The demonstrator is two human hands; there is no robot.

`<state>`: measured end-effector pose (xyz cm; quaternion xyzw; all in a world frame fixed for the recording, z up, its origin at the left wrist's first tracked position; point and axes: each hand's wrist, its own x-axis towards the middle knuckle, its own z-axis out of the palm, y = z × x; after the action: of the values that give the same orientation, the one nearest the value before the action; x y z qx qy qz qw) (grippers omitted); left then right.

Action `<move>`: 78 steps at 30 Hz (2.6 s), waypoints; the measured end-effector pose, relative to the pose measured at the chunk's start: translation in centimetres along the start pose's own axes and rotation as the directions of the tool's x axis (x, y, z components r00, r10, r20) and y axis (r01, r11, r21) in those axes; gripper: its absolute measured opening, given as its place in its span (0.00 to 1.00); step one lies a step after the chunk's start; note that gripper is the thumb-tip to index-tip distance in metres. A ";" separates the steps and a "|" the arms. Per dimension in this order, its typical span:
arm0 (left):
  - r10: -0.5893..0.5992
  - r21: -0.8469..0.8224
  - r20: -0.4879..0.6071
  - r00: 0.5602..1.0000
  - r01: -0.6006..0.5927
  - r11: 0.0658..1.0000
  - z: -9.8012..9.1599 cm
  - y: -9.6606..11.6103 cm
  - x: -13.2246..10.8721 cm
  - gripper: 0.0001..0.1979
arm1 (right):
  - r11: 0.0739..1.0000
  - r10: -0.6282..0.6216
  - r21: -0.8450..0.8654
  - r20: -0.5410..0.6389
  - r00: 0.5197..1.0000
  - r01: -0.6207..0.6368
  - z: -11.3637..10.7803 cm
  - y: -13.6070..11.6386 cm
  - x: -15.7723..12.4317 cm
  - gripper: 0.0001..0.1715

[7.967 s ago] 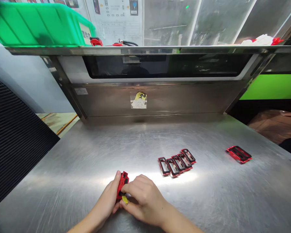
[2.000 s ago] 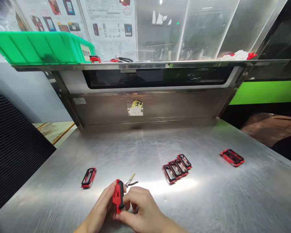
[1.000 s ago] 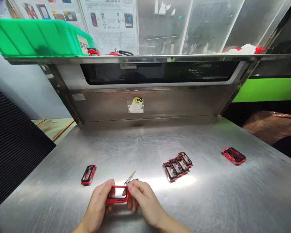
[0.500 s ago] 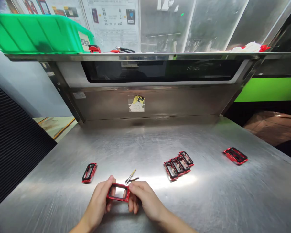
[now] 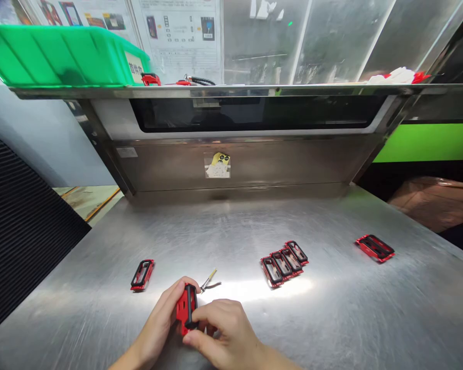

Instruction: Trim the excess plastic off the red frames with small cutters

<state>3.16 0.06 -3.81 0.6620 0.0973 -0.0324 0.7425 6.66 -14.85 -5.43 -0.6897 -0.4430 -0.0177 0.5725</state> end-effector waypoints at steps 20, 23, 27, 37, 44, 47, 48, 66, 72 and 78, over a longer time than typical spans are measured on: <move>-0.243 0.087 -0.072 0.967 0.249 0.965 0.2 -1.0 0.5 0.31 | 0.856 0.371 0.333 0.138 0.918 -0.396 0.2 0.0 -0.1 0.11; -0.343 -0.016 -0.032 0.939 0.343 0.939 0.2 -1.5 0.5 0.30 | 0.844 0.387 0.330 0.170 0.906 -0.423 0.2 0.0 0.0 0.10; -0.405 0.001 0.152 0.901 0.410 0.912 0.0 -1.9 0.5 0.32 | 0.816 0.371 0.400 0.191 0.909 -0.417 0.2 -0.2 0.2 0.06; 0.037 0.228 0.053 0.998 -0.048 0.972 0.2 -1.0 -0.1 0.29 | 0.775 0.515 0.380 0.081 0.853 -0.504 -0.2 0.3 0.3 0.20; 0.074 0.304 0.130 0.989 -0.111 0.946 0.3 -0.7 -0.2 0.24 | 0.751 0.491 0.444 0.121 0.863 -0.489 -0.4 0.5 0.5 0.32; 0.021 0.262 0.140 0.990 -0.057 0.963 0.3 -0.6 -0.2 0.24 | 0.750 0.498 0.435 0.123 0.858 -0.498 -0.5 0.4 0.6 0.33; 0.002 0.250 0.141 0.990 -0.038 0.967 0.4 -0.6 -0.2 0.24 | 0.751 0.500 0.433 0.122 0.858 -0.499 -0.4 0.5 0.6 0.33; -0.261 0.130 0.079 0.962 0.250 0.960 0.2 -1.4 0.8 0.26 | 0.825 0.416 0.356 0.145 0.898 -0.439 -0.4 0.1 0.4 0.25; -0.260 0.148 0.075 0.963 0.247 0.958 0.1 -1.8 0.8 0.24 | 0.842 0.398 0.336 0.144 0.906 -0.423 -0.1 -0.2 0.4 0.20; 0.203 0.457 -0.110 0.973 -0.132 0.880 0.0 -1.5 -0.3 0.23 | 0.715 0.517 0.473 0.140 0.845 -0.515 -0.7 0.8 0.8 0.31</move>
<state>2.57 -0.13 -5.23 0.8210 0.0867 0.0617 0.5609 7.98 -14.91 -5.37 -0.6160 -0.2218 0.2552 0.7115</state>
